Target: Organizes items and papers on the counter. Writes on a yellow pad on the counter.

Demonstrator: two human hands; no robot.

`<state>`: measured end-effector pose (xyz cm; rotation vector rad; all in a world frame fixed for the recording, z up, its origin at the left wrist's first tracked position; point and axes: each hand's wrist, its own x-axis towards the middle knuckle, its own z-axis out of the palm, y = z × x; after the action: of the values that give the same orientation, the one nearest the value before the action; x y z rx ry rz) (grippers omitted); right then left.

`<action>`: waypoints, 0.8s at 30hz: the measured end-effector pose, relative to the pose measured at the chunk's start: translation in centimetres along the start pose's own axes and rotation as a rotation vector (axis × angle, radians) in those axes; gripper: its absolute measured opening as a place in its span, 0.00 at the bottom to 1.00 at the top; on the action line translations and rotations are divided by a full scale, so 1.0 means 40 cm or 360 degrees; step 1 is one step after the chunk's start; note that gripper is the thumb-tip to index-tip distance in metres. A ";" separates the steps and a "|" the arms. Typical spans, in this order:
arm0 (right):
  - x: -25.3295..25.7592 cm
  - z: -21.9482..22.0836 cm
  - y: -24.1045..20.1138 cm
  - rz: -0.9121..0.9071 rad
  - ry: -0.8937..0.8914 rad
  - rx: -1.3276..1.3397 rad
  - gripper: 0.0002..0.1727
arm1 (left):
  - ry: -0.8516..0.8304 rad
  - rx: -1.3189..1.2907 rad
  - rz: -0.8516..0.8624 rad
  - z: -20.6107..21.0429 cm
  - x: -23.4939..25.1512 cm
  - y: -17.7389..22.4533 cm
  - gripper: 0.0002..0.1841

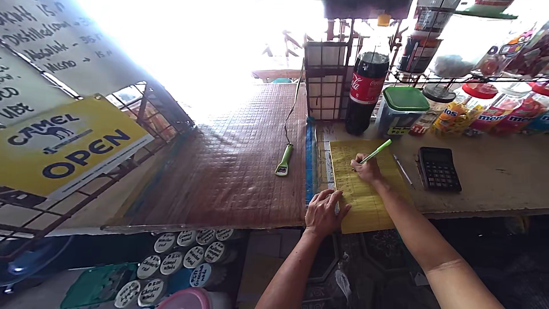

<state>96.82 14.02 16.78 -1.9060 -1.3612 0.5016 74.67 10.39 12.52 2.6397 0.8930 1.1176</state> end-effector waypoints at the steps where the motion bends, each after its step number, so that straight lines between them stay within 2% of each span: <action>1: -0.001 0.001 0.002 -0.0009 0.0010 0.0003 0.15 | -0.0002 0.0000 0.0001 0.001 0.000 0.000 0.26; 14: -0.003 0.001 0.006 -0.0018 0.0050 0.0108 0.15 | 0.0019 0.0020 0.0015 0.003 -0.002 -0.003 0.26; 16: -0.003 -0.007 0.013 0.0035 0.0081 0.0288 0.13 | 0.0032 0.0023 0.0028 0.003 -0.002 -0.004 0.26; 21: 0.002 -0.018 0.030 0.0274 0.0389 0.1213 0.16 | 0.0025 0.0018 0.0017 0.001 -0.002 -0.003 0.26; 24: 0.001 -0.019 0.033 0.0298 0.0386 0.1281 0.20 | 0.0004 0.0000 0.0000 0.001 -0.003 -0.001 0.25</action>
<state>98.19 13.58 16.29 -1.3598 -0.6655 0.7446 74.63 10.37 12.41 2.6387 0.8933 1.1213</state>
